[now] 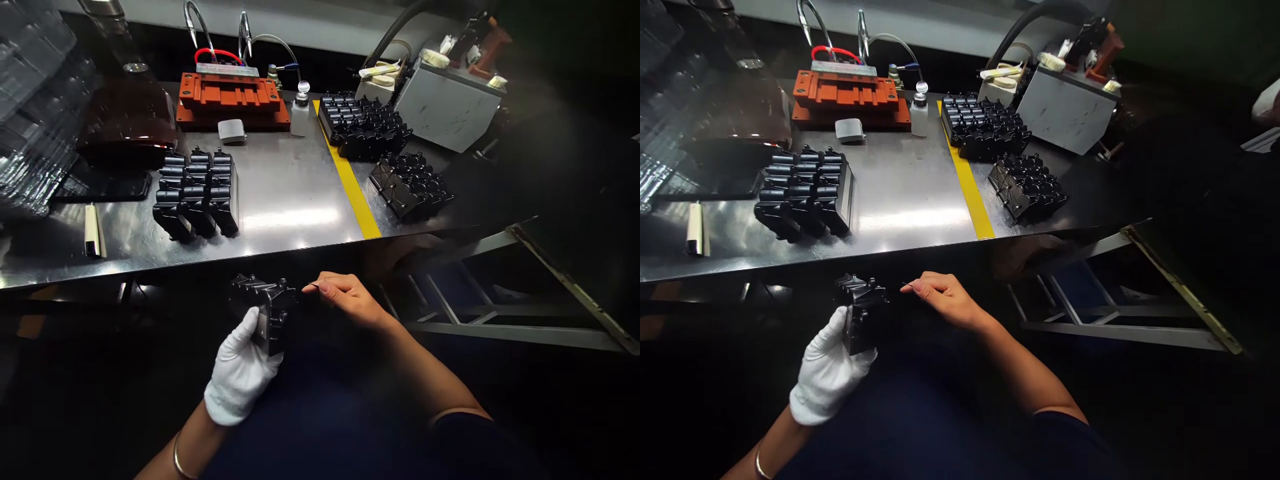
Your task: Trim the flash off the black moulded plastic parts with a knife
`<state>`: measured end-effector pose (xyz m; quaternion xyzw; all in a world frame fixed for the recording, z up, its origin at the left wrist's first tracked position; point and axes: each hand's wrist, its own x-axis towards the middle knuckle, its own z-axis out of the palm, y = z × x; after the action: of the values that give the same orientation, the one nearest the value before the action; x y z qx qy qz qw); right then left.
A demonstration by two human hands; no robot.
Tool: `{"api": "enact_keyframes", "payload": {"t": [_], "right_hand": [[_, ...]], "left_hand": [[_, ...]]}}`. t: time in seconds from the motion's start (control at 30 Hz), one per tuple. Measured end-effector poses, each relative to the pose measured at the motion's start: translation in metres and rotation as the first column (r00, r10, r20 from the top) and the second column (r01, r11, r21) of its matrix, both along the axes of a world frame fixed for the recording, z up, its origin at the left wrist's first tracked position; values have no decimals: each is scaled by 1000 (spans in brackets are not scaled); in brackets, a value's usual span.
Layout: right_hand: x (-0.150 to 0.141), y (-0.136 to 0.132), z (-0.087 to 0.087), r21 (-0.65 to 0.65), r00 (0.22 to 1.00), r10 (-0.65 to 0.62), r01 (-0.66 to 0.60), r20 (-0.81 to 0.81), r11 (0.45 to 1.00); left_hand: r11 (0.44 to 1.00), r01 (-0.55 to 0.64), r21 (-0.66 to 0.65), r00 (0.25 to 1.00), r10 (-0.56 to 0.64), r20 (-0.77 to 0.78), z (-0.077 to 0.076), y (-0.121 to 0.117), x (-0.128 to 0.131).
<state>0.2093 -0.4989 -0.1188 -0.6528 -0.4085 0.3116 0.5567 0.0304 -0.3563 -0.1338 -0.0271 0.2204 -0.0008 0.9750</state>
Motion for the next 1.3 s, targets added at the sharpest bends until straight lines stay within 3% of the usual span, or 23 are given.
{"api": "enact_keyframes", "payload": {"t": [0.17, 0.37, 0.5, 0.67, 0.87, 1.03, 1.1, 1.2, 1.3], "right_hand": [[-35, 11, -8, 51, 986, -163, 165, -45, 985], [-54, 15, -7, -18, 944, -278, 280, -178, 960], [-58, 15, -9, 20, 937, -319, 325, -142, 946], [-57, 13, -8, -22, 946, -304, 304, -111, 952], [-72, 22, -26, 136, 845, -531, 520, 60, 843], [-71, 21, -33, 145, 790, -613, 606, 1, 782], [-61, 15, -29, 158, 815, -578, 567, 38, 809], [-45, 4, -21, 228, 895, -378, 327, 237, 917], [-35, -3, -14, 246, 871, -256, 162, 420, 956]], "left_hand": [[998, -53, -30, 978, 58, 201, -5, -6, 4], [997, -78, -14, 982, 80, 172, -2, -10, 7], [996, -78, -35, 982, 83, 168, -2, -11, 7], [996, -81, -21, 972, 84, 222, -1, -11, 8], [992, -48, -116, 991, 62, 119, -6, -13, 10], [988, -29, -154, 999, 33, 22, -2, -10, 10], [987, -25, -158, 1000, 26, 9, 3, -9, 10], [988, -18, -156, 1000, 18, -3, 8, -8, 10], [989, -20, -145, 998, 11, -60, 11, -7, 10]]}}
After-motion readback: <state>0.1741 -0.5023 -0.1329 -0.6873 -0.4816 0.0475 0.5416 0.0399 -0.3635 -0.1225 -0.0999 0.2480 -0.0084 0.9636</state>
